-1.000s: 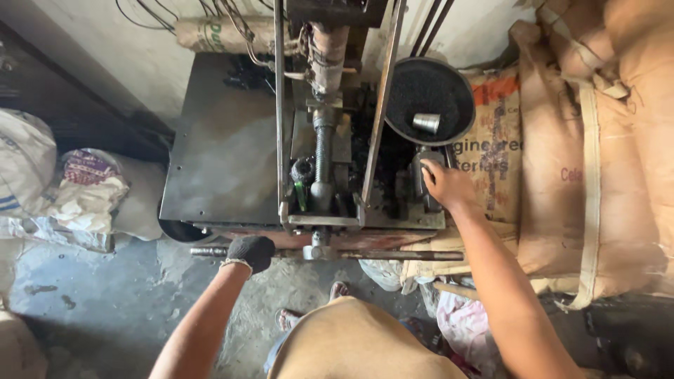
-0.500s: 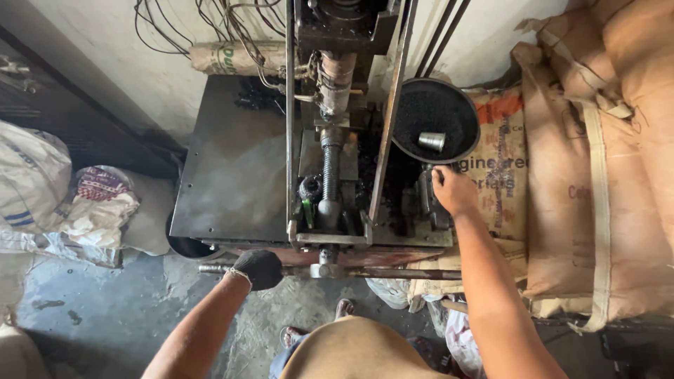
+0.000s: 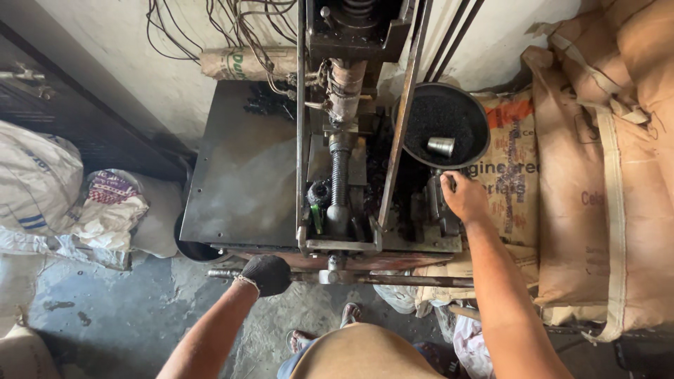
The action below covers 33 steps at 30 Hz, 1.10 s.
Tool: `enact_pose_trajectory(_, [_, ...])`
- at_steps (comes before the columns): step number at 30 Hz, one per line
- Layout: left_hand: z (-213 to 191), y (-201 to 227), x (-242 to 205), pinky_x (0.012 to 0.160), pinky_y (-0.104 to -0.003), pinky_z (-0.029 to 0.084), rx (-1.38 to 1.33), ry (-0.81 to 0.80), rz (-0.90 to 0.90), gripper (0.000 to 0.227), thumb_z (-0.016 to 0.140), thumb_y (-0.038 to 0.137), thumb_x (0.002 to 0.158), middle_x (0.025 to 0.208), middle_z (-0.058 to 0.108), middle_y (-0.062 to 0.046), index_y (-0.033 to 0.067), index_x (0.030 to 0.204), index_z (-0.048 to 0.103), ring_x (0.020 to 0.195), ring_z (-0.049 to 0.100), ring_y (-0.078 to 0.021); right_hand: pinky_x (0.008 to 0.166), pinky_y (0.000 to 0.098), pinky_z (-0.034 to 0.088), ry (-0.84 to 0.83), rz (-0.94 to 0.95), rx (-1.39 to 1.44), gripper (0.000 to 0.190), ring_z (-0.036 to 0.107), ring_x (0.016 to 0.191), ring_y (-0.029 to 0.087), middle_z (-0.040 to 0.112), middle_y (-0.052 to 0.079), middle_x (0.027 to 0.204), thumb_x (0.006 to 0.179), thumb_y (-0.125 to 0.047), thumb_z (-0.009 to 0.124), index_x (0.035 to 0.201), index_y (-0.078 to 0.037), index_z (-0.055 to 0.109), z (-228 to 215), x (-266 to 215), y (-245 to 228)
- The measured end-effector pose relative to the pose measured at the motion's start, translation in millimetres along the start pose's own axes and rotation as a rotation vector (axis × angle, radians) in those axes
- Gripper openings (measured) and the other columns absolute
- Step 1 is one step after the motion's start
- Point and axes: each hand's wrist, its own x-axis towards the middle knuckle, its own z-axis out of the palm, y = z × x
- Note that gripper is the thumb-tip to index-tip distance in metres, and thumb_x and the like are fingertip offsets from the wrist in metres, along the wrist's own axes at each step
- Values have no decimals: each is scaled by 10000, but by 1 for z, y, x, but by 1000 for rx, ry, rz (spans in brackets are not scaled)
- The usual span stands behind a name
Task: The person operates a manual press machine by turning a crank and placing small metal pieces into a mold. They repeatedly cycle the press and remove the formed pieces, placing them into a container.
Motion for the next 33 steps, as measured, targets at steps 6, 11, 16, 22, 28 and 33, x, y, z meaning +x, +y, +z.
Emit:
enact_pose_trajectory(6, [3, 0, -5, 705, -518, 570, -13, 100, 32, 286, 616, 352, 811, 808, 735, -158, 126, 777, 789, 765, 718, -387, 813, 494, 563, -18, 29, -28, 331, 707, 904, 429, 737, 216, 906, 976, -453, 635, 1151, -199, 756, -4, 1, -3])
enact_pose_trajectory(11, [1, -3, -5, 689, -522, 565, 54, 87, 92, 287, 629, 366, 818, 799, 730, -153, 132, 752, 782, 767, 712, -387, 811, 490, 566, 8, 18, -36, 325, 708, 898, 429, 738, 214, 921, 972, -439, 639, 1147, -193, 758, 1, 1, 0])
enact_pose_trajectory(16, [-2, -7, -7, 701, -524, 563, -15, 127, 171, 266, 646, 365, 791, 801, 733, -149, 135, 743, 771, 774, 712, -394, 801, 484, 569, 79, -10, -20, 299, 710, 893, 413, 743, 196, 932, 981, -415, 635, 1133, -191, 762, 6, 2, 4])
enact_pose_trajectory(22, [5, -11, -2, 697, -526, 558, -8, 137, 157, 243, 640, 332, 784, 773, 718, -156, 134, 707, 758, 741, 707, -389, 754, 482, 567, 76, 37, -10, 291, 714, 857, 400, 744, 186, 912, 977, -403, 642, 1133, -187, 761, 3, 1, 0])
enact_pose_trajectory(28, [15, -16, 2, 663, -529, 545, -14, 232, 219, 224, 645, 323, 748, 730, 710, -149, 139, 653, 731, 702, 689, -393, 726, 458, 571, 69, 60, 6, 284, 727, 810, 375, 737, 168, 846, 973, -390, 652, 1134, -184, 764, -2, -2, -7])
enact_pose_trajectory(33, [15, -18, 3, 686, -524, 549, -56, 231, 208, 241, 661, 343, 738, 731, 713, -164, 126, 669, 738, 714, 695, -399, 702, 452, 570, 97, 53, 13, 279, 729, 792, 360, 743, 141, 845, 972, -386, 654, 1132, -185, 764, -3, -3, -9])
